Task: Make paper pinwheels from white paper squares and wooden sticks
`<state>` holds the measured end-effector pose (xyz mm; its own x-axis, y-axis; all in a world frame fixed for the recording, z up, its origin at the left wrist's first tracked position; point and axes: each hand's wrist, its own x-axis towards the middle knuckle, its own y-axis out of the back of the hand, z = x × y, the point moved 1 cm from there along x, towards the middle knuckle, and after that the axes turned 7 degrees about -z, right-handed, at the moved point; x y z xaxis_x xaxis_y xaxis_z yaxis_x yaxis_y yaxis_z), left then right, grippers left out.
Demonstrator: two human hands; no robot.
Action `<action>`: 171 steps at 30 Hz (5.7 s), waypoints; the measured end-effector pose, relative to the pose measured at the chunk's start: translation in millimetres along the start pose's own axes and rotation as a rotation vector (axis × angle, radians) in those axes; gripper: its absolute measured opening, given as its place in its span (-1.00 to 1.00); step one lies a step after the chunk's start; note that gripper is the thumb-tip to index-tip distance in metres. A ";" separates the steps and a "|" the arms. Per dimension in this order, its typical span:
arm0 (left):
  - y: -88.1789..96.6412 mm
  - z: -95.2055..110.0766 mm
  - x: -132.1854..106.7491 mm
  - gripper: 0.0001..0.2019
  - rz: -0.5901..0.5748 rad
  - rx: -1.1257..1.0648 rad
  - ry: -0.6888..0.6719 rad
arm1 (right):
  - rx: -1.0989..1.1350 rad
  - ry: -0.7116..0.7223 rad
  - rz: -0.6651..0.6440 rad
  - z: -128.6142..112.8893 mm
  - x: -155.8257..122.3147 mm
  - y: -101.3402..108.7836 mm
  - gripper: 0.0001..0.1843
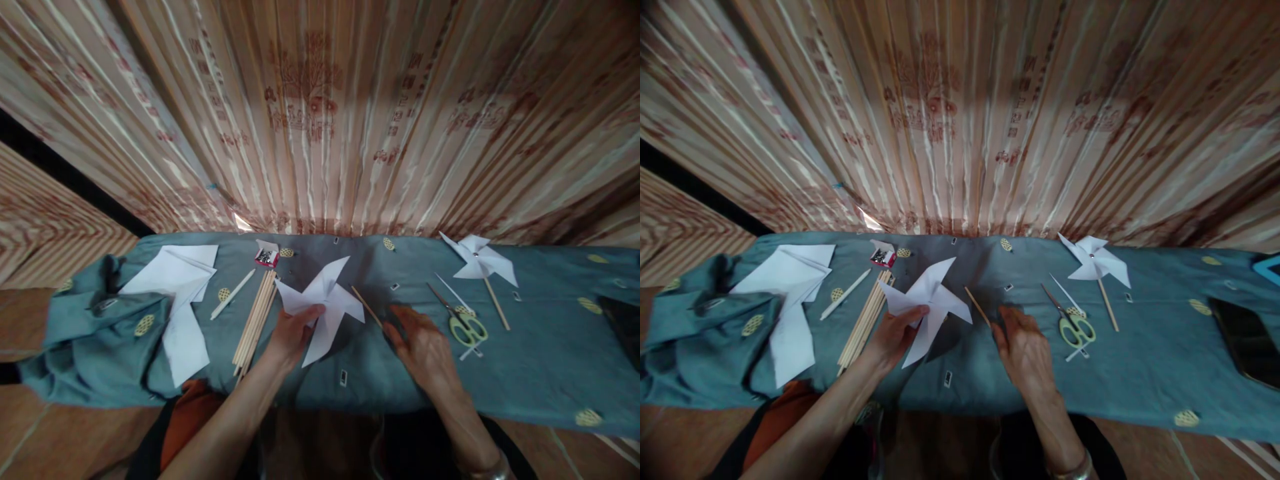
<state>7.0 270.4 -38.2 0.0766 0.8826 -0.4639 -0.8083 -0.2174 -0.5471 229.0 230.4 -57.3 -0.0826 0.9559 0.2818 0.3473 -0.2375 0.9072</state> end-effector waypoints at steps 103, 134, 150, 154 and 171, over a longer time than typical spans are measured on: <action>5.8 -41.1 -3.1 -0.76 -0.063 0.366 0.014 | 0.715 -0.063 -0.189 -43.8 8.0 -17.2 -0.95; 6.3 -36.1 -0.7 -0.75 -0.064 0.240 0.047 | 1.032 -0.126 -0.145 -28.8 11.0 1.2 -0.94; -5.5 -29.9 -1.0 -0.75 0.005 0.090 0.119 | 0.372 -0.143 0.090 25.5 1.3 16.6 -0.78; -4.8 -30.7 1.1 -0.75 0.000 0.085 0.111 | 0.592 -0.013 -0.118 2.6 -2.1 27.6 -0.76; -8.0 -38.8 -0.8 -0.85 -0.052 0.190 0.073 | 0.589 0.108 -0.075 -31.7 -0.6 11.4 -0.83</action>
<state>36.1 255.2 -60.5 0.1572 0.8565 -0.4916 -0.8973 -0.0840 -0.4333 203.3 221.6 -37.1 -0.2107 0.9360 0.2820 0.7933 -0.0049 0.6088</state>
